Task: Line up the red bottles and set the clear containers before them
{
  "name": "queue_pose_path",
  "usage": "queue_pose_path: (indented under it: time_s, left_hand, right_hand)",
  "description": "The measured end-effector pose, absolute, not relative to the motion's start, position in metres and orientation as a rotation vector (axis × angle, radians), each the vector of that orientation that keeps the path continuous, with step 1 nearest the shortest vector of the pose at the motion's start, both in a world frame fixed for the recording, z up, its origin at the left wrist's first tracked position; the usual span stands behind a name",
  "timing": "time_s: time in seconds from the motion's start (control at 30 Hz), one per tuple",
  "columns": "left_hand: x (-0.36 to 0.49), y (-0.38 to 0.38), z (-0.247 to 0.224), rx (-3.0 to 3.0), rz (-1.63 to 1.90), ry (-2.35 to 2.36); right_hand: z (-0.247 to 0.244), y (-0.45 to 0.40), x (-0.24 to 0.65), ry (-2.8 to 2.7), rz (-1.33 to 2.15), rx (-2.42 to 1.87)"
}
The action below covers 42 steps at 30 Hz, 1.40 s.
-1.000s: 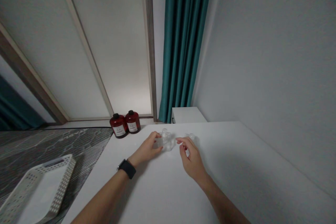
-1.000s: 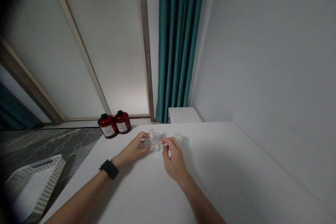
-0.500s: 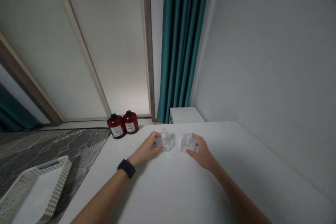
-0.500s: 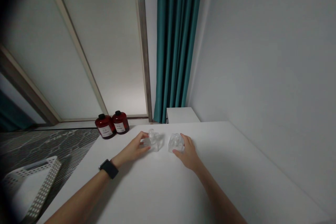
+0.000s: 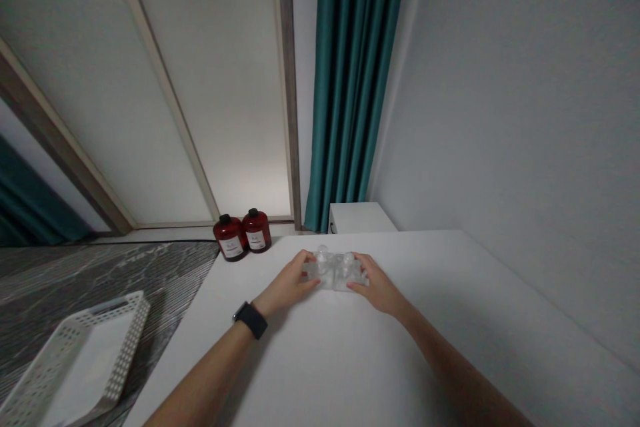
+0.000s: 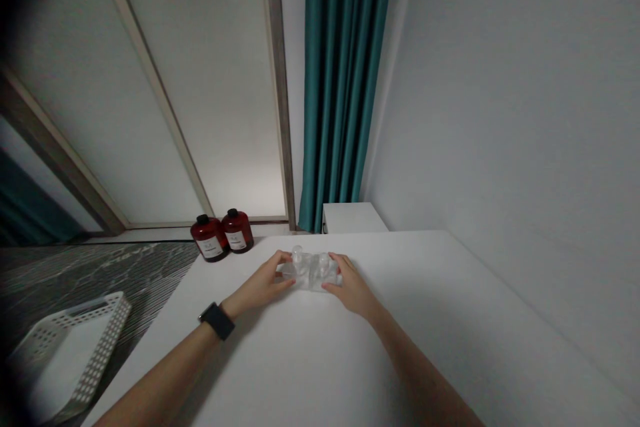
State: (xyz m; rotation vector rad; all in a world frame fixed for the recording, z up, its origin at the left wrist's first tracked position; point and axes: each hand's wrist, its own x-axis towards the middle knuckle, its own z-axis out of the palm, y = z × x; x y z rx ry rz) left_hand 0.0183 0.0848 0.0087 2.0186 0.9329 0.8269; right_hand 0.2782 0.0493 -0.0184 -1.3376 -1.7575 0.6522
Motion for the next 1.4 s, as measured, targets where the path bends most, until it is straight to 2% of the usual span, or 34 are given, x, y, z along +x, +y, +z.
queue_pose_path:
  time_s: [0.5,0.83,1.4]
  left_hand:
    - [-0.072,0.065,0.026,2.044,0.951,1.187]
    - [-0.14,0.065,0.008,1.952,1.141,1.472]
    - [-0.165,0.078,-0.011,1.753,1.244,1.617]
  right_hand:
    - [-0.012,0.077,0.185,-1.845,0.68,-1.15]
    - [-0.011,0.105,0.096,-1.892,0.741,-1.057]
    - [-0.023,0.128,0.055,-1.982,0.797,-1.01]
